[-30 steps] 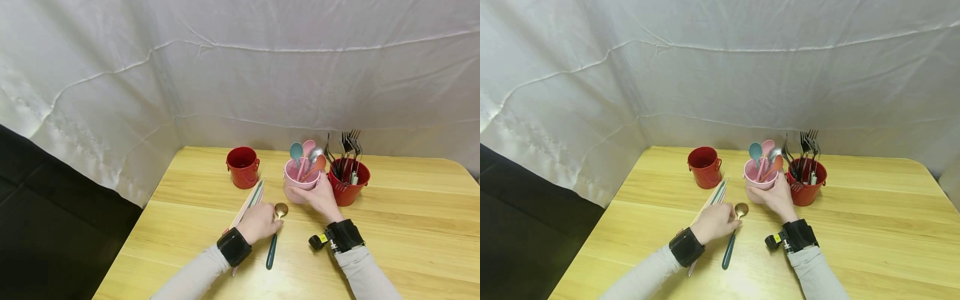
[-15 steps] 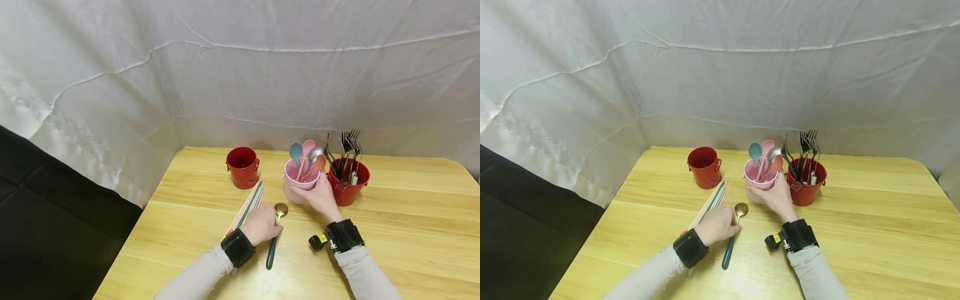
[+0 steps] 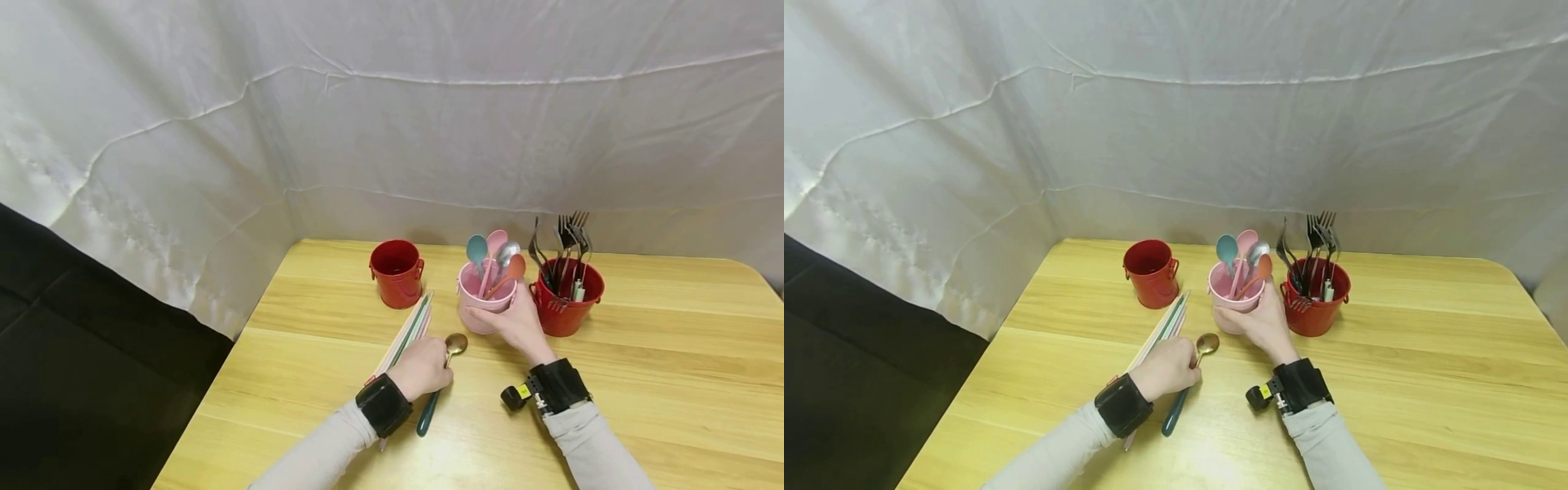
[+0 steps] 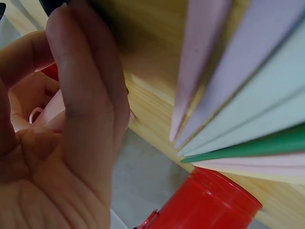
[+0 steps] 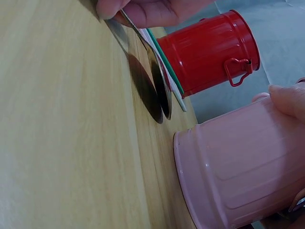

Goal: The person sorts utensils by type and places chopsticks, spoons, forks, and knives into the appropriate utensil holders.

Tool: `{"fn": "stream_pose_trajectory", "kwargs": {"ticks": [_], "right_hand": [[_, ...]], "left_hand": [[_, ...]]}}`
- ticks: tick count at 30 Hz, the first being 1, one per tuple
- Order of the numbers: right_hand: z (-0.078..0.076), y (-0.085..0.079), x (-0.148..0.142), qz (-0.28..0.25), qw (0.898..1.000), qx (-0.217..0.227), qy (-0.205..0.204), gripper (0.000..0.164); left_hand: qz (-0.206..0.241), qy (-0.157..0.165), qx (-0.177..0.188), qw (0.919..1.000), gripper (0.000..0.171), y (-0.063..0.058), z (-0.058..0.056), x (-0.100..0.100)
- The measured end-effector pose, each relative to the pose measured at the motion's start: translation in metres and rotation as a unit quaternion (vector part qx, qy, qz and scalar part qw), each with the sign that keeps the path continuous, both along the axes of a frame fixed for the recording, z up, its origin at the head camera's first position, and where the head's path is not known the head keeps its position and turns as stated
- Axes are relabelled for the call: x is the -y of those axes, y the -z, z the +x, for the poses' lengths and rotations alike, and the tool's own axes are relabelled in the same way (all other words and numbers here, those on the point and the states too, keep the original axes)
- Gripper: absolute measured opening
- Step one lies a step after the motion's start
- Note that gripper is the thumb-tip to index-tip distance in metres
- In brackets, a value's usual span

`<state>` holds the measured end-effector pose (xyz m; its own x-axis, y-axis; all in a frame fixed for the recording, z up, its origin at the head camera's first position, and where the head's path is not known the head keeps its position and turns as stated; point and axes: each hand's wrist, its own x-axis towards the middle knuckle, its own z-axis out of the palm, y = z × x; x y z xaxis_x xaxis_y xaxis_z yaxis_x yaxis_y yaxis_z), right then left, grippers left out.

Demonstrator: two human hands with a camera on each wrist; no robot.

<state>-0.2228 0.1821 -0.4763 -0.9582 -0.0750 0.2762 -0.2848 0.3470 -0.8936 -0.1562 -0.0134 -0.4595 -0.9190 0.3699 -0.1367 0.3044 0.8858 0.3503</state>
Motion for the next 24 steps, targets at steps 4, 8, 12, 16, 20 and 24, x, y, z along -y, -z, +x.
{"fn": "stream_pose_trajectory", "kwargs": {"ticks": [4, 8, 12, 16, 20, 24], "right_hand": [[0.000, 0.000, 0.000, -0.002, 1.000, 0.000, 0.000, 0.092], [0.000, 0.001, 0.000, -0.001, 1.000, 0.000, 0.000, 0.092], [0.000, 0.002, 0.000, -0.002, 1.000, 0.001, 0.000, 0.091], [0.000, 0.002, 0.000, -0.003, 1.000, 0.003, 0.000, 0.091], [0.000, 0.001, 0.001, -0.002, 1.000, 0.004, 0.000, 0.092], [0.000, 0.000, 0.001, -0.003, 1.000, 0.003, -0.001, 0.092]], "left_hand": [[0.004, -0.007, 0.012, 0.9999, 0.035, -0.003, 0.000, 0.006], [-0.005, -0.004, 0.000, 1.0000, 0.031, -0.006, -0.001, 0.011], [-0.002, 0.002, -0.011, 0.9999, 0.027, -0.008, -0.003, 0.016], [0.009, 0.004, -0.009, 0.9999, 0.027, -0.012, -0.004, 0.020], [0.011, -0.002, -0.008, 0.9999, 0.026, -0.018, -0.007, 0.023], [0.015, -0.012, -0.013, 0.9997, 0.027, -0.025, -0.013, 0.027]]}}
